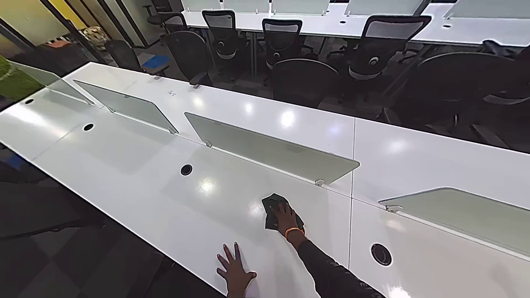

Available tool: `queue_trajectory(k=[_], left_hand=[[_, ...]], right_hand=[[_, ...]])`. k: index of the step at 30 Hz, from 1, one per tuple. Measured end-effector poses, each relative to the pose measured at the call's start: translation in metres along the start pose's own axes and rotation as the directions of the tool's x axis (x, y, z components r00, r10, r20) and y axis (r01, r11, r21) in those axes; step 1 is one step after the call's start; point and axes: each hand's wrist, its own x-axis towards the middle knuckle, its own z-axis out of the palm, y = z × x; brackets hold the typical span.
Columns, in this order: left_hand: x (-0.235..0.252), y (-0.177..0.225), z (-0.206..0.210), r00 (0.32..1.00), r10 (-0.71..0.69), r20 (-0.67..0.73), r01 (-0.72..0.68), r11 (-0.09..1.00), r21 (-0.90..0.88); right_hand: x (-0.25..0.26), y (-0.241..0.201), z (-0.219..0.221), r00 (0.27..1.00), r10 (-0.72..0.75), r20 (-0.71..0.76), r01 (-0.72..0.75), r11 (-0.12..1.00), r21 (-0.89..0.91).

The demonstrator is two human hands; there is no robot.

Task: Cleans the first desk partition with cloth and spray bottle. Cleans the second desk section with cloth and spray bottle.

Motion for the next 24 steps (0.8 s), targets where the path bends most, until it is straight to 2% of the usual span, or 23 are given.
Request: queue_trajectory(k=[2,5,9,12,14,16,19,22,24], left_hand=[[-0.005,-0.015,0.004,0.999,-0.035,-0.016,0.034,0.999,-0.028],[-0.008,-0.031,0.009,1.0,-0.005,0.003,0.005,1.0,-0.021],[-0.006,-0.037,0.001,0.996,0.026,0.084,-0.027,1.0,0.007],[-0.009,-0.04,-0.006,0.993,0.029,0.119,-0.032,0.999,0.027],[-0.013,-0.05,-0.005,0.995,0.05,0.085,-0.051,0.999,0.006],[-0.021,-0.061,-0.001,0.997,0.061,0.052,-0.06,0.998,-0.016],[-0.032,-0.077,0.013,0.999,0.037,-0.016,-0.037,0.999,-0.027],[-0.044,-0.09,0.027,0.996,-0.002,-0.088,-0.004,0.997,-0.075],[-0.055,-0.096,0.032,0.997,-0.028,-0.071,0.022,0.996,-0.082]], right_hand=[[-0.017,-0.008,0.015,0.999,-0.042,0.005,0.042,0.999,0.001],[-0.054,-0.026,0.045,0.987,-0.154,0.043,0.155,0.988,-0.015],[-0.1,-0.051,0.086,0.934,-0.324,0.152,0.34,0.935,-0.099],[-0.117,-0.048,0.1,0.884,-0.42,0.205,0.45,0.884,-0.127],[-0.112,-0.037,0.096,0.866,-0.456,0.203,0.485,0.866,-0.122],[-0.1,-0.025,0.087,0.879,-0.44,0.182,0.463,0.879,-0.115],[-0.084,-0.014,0.062,0.943,-0.308,0.127,0.319,0.945,-0.071],[-0.073,-0.02,0.041,0.985,-0.164,0.051,0.165,0.986,-0.014],[-0.079,-0.034,0.044,0.992,-0.099,0.075,0.1,0.995,-0.003]])
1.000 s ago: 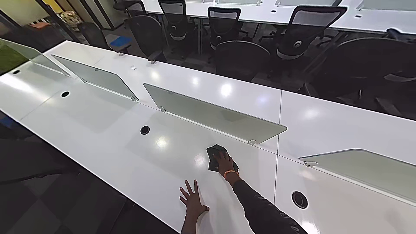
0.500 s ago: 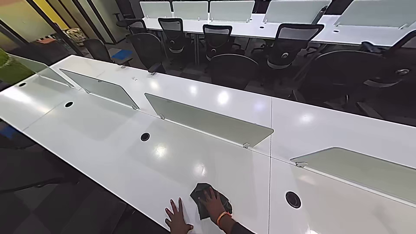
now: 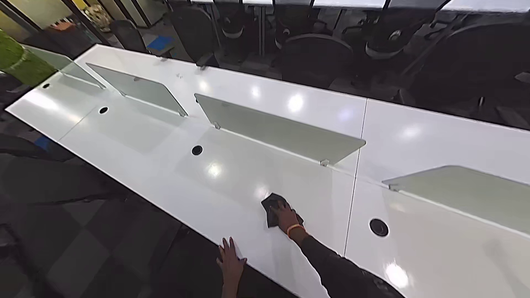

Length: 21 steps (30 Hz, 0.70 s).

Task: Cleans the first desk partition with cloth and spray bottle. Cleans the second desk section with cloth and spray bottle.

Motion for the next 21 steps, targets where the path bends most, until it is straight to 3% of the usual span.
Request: queue_trajectory(k=[2,4,6,9,13,21], left_hand=[[-0.004,-0.004,-0.002,0.999,-0.008,0.045,0.008,1.0,0.011],[-0.008,-0.01,-0.004,0.998,0.012,0.062,-0.013,1.0,0.016],[-0.012,-0.014,-0.007,0.996,0.027,0.081,-0.029,0.999,0.026],[-0.018,-0.016,-0.014,0.994,0.008,0.111,-0.012,0.999,0.04],[-0.03,-0.021,-0.02,0.98,-0.048,0.191,0.036,0.997,0.069],[-0.079,-0.047,-0.008,0.949,-0.091,0.302,0.047,0.988,0.15]], right_hand=[[-0.006,-0.022,0.014,0.999,-0.018,0.034,0.018,1.0,0.009],[-0.027,-0.049,0.035,0.984,-0.166,0.057,0.166,0.986,0.012],[-0.049,-0.07,0.067,0.931,-0.344,0.119,0.35,0.937,-0.024],[-0.077,-0.072,0.102,0.849,-0.464,0.254,0.501,0.859,-0.106],[-0.113,-0.008,0.116,0.817,-0.526,0.236,0.563,0.817,-0.126],[-0.229,0.152,0.157,0.924,-0.341,0.171,0.371,0.908,-0.193]])
